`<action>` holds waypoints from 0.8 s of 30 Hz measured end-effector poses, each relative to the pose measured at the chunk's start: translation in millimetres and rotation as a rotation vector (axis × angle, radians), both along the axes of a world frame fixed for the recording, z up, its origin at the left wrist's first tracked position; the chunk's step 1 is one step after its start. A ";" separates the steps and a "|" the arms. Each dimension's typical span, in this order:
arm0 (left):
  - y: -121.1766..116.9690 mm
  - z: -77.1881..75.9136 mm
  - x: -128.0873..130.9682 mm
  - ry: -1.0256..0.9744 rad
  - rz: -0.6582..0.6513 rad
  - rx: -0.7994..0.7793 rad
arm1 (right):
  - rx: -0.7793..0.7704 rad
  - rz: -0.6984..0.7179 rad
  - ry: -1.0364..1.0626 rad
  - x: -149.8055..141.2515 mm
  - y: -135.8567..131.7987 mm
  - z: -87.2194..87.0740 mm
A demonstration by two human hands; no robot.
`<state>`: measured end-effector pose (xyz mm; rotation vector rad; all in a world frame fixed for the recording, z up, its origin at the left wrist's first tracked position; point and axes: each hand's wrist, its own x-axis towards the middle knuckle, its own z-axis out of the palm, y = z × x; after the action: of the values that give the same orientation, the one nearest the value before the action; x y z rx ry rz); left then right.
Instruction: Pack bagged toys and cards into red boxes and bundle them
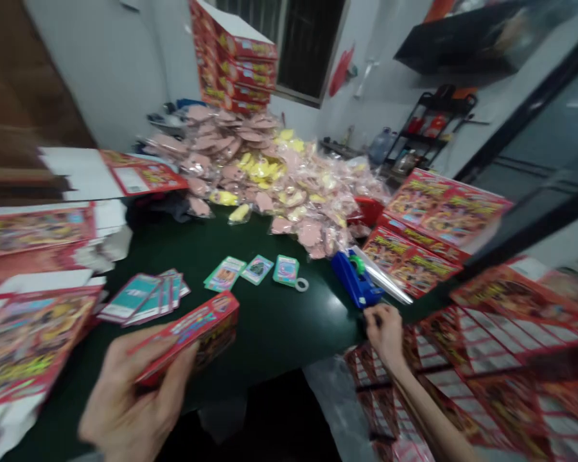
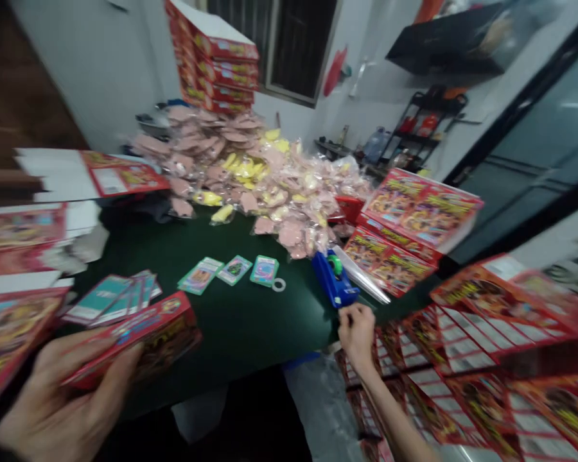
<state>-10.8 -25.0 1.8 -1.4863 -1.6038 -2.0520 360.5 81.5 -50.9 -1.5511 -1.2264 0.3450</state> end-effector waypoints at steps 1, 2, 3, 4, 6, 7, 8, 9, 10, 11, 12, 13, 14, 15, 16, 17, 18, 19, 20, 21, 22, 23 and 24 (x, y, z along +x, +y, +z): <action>-0.6 1.5 1.6 0.028 -0.029 0.020 | 0.015 0.036 -0.024 -10.6 -9.6 4.6; -1.0 2.3 2.8 0.045 -0.063 0.019 | 0.025 0.092 -0.044 -23.5 -19.5 10.9; -1.2 2.8 3.7 0.051 -0.092 0.018 | 0.027 0.174 -0.058 -38.7 -29.4 19.1; -1.4 3.0 4.4 0.045 -0.108 0.013 | 0.027 0.274 -0.073 -56.2 -39.0 29.3; -1.8 3.8 5.0 0.038 -0.121 0.006 | 0.088 0.507 -0.100 -95.7 -56.1 54.6; -2.1 4.4 5.1 0.039 -0.125 0.004 | 0.142 0.597 -0.102 -116.4 -63.0 68.4; -2.4 5.2 5.2 0.043 -0.128 0.003 | 0.191 0.669 -0.091 -136.5 -68.6 81.8; -2.8 6.0 5.4 0.049 -0.130 0.004 | 0.230 0.725 -0.067 -155.4 -72.9 93.8; -3.1 6.5 5.6 0.056 -0.134 0.002 | 0.252 0.779 -0.030 -172.3 -75.8 103.7; -3.4 6.5 6.0 0.056 -0.137 -0.001 | 0.251 0.828 0.034 -186.9 -77.7 111.2; -3.8 5.9 6.5 0.044 -0.138 -0.010 | 0.225 0.877 0.123 -199.1 -78.7 115.9; -4.2 4.7 7.1 0.017 -0.138 -0.021 | 0.180 0.928 0.230 -209.1 -79.3 118.2; -4.6 3.0 7.8 -0.025 -0.138 -0.037 | 0.122 0.975 0.341 -217.1 -79.5 118.3; -5.0 0.8 8.6 -0.078 -0.137 -0.055 | 0.056 1.013 0.444 -223.5 -79.7 116.8; -5.3 -1.7 9.4 -0.131 -0.139 -0.075 | -0.005 1.037 0.528 -228.5 -79.9 114.3; -5.6 -4.1 10.1 -0.175 -0.140 -0.094 | -0.050 1.049 0.589 -232.4 -80.1 111.3; -5.9 -6.2 10.6 -0.202 -0.142 -0.109 | -0.087 1.052 0.626 -235.6 -80.3 108.3; -6.0 -8.1 10.9 -0.215 -0.144 -0.119 | -0.114 1.045 0.652 -238.3 -80.6 105.6; -5.9 -9.6 11.0 -0.218 -0.144 -0.126 | -0.135 1.033 0.672 -240.6 -80.8 103.3; -5.7 -10.7 11.0 -0.216 -0.143 -0.125 | -0.145 1.022 0.687 -242.6 -81.0 101.6; -5.5 -11.6 11.0 -0.211 -0.140 -0.125 | -0.149 1.011 0.699 -244.6 -81.1 100.3; -5.1 -12.2 10.9 -0.204 -0.136 -0.123 | -0.150 0.998 0.710 -246.3 -81.2 99.5; -4.7 -12.7 10.7 -0.193 -0.129 -0.123 | -0.152 0.983 0.719 -248.0 -81.3 99.0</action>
<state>-0.1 -29.7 -10.9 -1.5073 -1.7769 -2.2666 112.5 0.1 48.0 -0.6880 -1.2832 1.5063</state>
